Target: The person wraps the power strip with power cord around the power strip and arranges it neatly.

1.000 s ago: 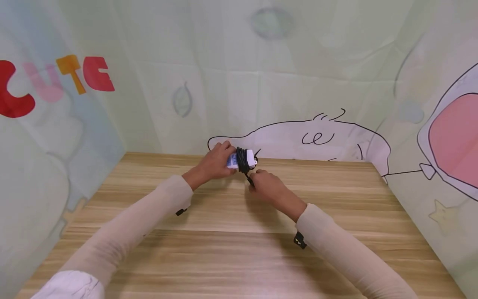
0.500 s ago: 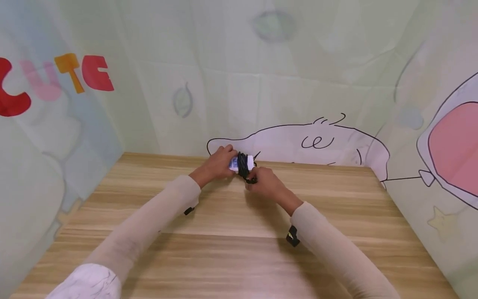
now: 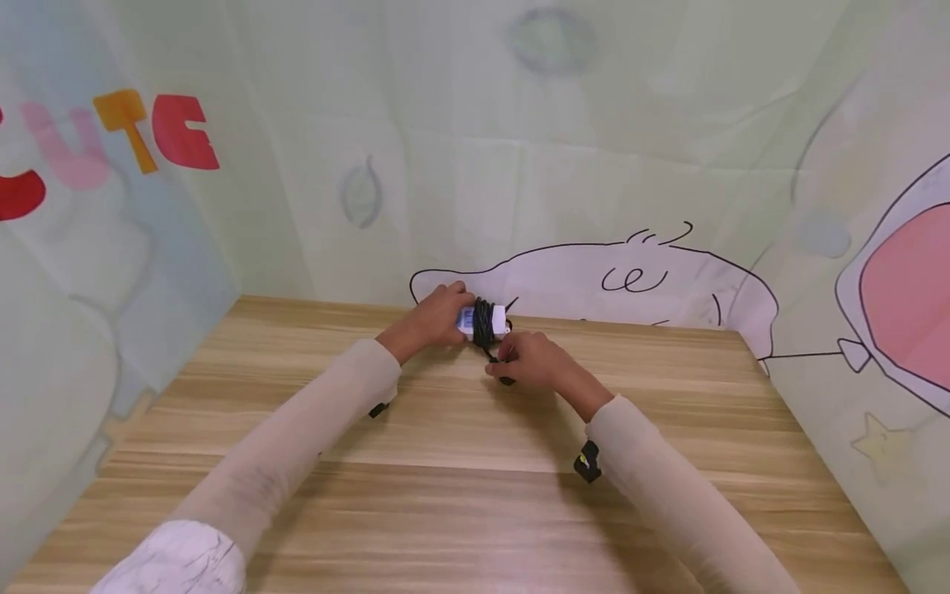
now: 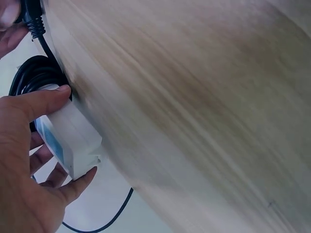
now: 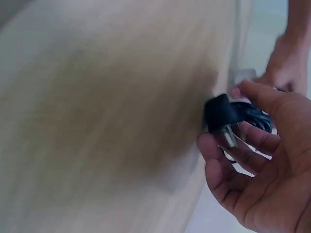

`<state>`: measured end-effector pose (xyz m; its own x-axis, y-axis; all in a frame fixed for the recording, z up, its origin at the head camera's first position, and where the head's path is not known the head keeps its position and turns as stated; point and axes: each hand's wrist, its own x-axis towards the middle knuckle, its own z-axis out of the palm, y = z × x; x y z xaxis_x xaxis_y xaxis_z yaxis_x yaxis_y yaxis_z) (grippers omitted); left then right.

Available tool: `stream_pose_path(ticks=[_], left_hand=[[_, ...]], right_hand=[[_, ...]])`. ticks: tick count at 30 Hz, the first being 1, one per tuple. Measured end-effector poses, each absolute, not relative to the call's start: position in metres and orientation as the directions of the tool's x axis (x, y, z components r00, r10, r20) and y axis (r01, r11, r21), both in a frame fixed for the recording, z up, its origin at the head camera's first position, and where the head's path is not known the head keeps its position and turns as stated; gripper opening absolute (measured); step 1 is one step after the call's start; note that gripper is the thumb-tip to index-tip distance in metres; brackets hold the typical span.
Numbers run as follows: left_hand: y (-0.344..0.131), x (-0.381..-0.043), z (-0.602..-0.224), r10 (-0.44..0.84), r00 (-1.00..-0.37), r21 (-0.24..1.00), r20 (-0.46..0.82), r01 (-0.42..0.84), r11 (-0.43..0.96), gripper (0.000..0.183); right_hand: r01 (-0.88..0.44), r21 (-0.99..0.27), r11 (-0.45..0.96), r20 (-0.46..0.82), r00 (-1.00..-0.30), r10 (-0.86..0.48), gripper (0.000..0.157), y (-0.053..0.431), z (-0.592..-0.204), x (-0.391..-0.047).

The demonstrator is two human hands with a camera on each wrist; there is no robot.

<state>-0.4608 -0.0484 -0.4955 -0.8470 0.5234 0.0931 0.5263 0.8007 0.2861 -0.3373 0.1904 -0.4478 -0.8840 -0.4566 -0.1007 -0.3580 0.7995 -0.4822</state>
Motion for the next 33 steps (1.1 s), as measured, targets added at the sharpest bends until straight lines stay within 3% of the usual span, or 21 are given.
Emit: stream_pose_path(ticks=[5, 9, 16, 21, 24, 28, 33], left_hand=[[-0.053, -0.458, -0.5, 0.55, -0.821, 0.247, 0.151, 0.57, 0.784, 0.075], [-0.056, -0.452, -0.501, 0.543, -0.826, 0.281, 0.15, 0.562, 0.778, 0.073], [-0.058, -0.42, -0.458, 0.538, -0.839, 0.37, 0.083, 0.527, 0.765, 0.075], [-0.061, -0.413, -0.431, 0.548, -0.836, 0.514, -0.008, 0.467, 0.72, 0.061], [-0.053, -0.405, -0.418, 0.482, -0.873, 0.571, -0.075, 0.359, 0.738, 0.05], [-0.039, -0.395, -0.409, 0.308, -0.945, 0.627, -0.115, 0.171, 0.76, 0.042], [-0.038, -0.399, -0.407, 0.194, -0.967, 0.648, -0.164, 0.043, 0.76, 0.042]], right_hand=[[-0.117, -0.588, 0.801, -0.223, -0.928, -0.299, 0.066, 0.182, -0.422, -0.332], [0.073, -0.711, 0.7, -0.307, -0.927, -0.215, 0.079, 0.178, -0.425, -0.343], [0.205, -0.79, 0.578, -0.393, -0.893, -0.219, 0.062, 0.171, -0.43, -0.364], [0.279, -0.792, 0.544, -0.438, -0.879, -0.187, 0.048, 0.176, -0.428, -0.374], [0.348, -0.802, 0.486, -0.478, -0.861, -0.172, 0.039, 0.179, -0.429, -0.378], [0.446, -0.8, 0.401, -0.538, -0.829, -0.152, 0.037, 0.181, -0.431, -0.384], [0.513, -0.776, 0.367, -0.587, -0.8, -0.122, 0.035, 0.178, -0.428, -0.389]])
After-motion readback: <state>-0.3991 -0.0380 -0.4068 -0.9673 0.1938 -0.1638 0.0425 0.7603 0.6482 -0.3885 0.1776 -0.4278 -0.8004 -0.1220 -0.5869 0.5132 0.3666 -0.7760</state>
